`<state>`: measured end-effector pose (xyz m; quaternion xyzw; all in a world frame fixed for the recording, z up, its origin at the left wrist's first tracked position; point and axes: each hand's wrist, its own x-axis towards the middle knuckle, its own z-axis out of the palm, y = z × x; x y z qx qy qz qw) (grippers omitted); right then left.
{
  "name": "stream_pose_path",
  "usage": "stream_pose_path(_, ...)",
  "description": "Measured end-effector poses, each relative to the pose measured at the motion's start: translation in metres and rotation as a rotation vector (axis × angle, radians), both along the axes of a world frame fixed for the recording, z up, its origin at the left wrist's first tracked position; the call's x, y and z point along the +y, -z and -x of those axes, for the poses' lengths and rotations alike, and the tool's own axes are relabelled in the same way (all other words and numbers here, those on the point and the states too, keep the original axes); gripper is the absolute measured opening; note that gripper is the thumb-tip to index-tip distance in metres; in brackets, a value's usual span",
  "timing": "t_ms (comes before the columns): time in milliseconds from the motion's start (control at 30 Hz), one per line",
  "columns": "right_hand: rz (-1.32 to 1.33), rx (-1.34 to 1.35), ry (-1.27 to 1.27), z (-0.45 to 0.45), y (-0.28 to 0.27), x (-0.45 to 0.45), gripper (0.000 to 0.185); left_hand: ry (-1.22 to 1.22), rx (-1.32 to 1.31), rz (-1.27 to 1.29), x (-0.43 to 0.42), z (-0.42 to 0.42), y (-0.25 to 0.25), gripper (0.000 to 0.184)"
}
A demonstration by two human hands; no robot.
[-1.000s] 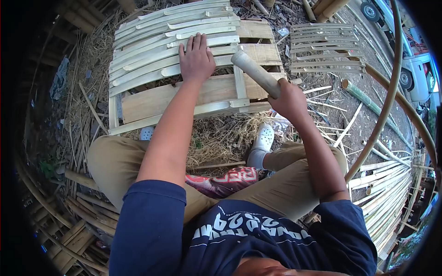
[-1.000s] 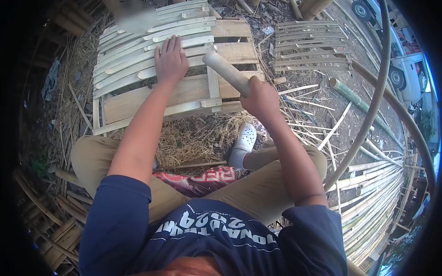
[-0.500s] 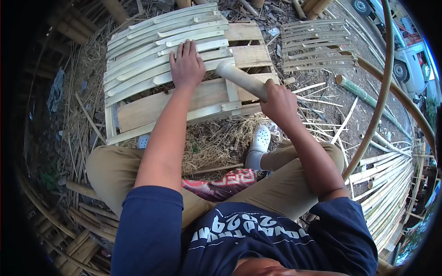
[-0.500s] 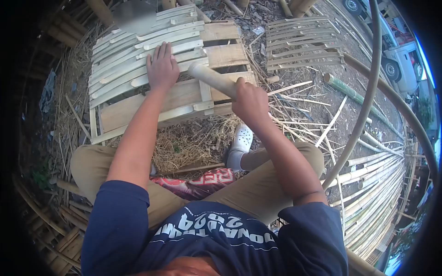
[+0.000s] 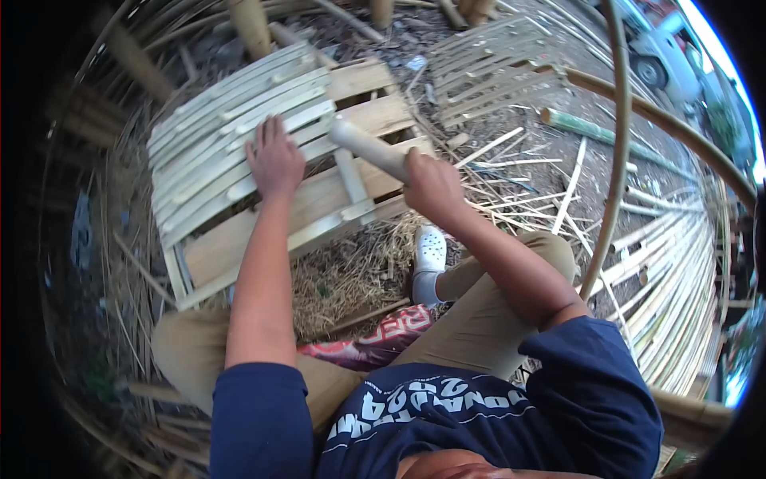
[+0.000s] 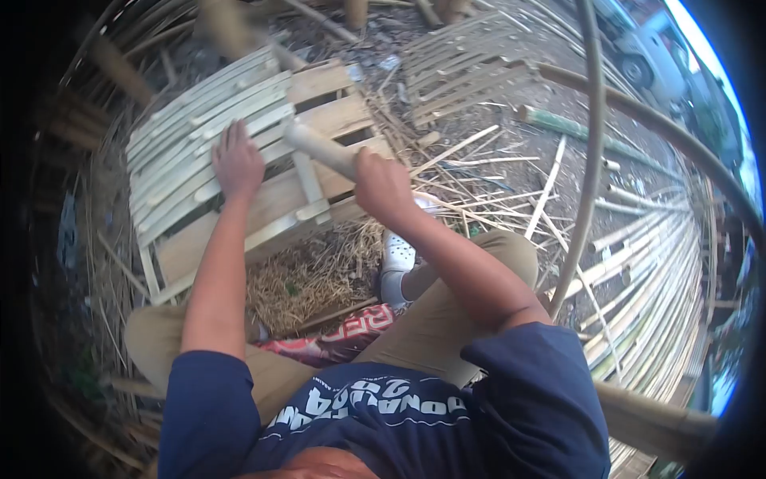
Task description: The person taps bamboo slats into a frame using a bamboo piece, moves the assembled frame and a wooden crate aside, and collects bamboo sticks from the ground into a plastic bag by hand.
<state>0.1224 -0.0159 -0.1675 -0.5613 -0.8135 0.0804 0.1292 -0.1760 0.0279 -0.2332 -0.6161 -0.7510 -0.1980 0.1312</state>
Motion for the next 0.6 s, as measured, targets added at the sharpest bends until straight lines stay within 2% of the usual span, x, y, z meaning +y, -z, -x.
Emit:
stream_pose_path(67,0.018,0.015,0.005,0.005,-0.017,-0.007,0.032,0.005,0.033,-0.014,-0.002,-0.001,-0.004,0.054)
stream_pose_path(133,0.081,-0.028,-0.022,0.002,-0.012,-0.004,0.034,0.001,0.032,-0.011,-0.003,-0.005,-0.001,0.053)
stream_pose_path(333,0.046,0.036,-0.021,0.008,-0.020,-0.004,0.034,0.002,0.018,-0.020,0.000,0.000,-0.003,0.054)
stream_pose_path(433,0.122,-0.036,-0.043,0.000,-0.025,0.004,0.036,-0.011,0.027,-0.008,-0.001,-0.002,-0.003,0.054)
stream_pose_path(533,-0.200,0.392,0.025,0.013,-0.051,-0.013,0.038,-0.017,0.011,-0.020,0.001,-0.001,-0.002,0.054)
stream_pose_path(567,-0.292,0.525,0.048,0.015,-0.035,-0.014,0.037,-0.008,0.004,-0.029,0.000,0.000,0.000,0.053)
stream_pose_path(600,-0.162,0.338,0.023,0.011,-0.016,-0.011,0.035,-0.015,0.003,-0.011,-0.005,0.000,0.002,0.053)
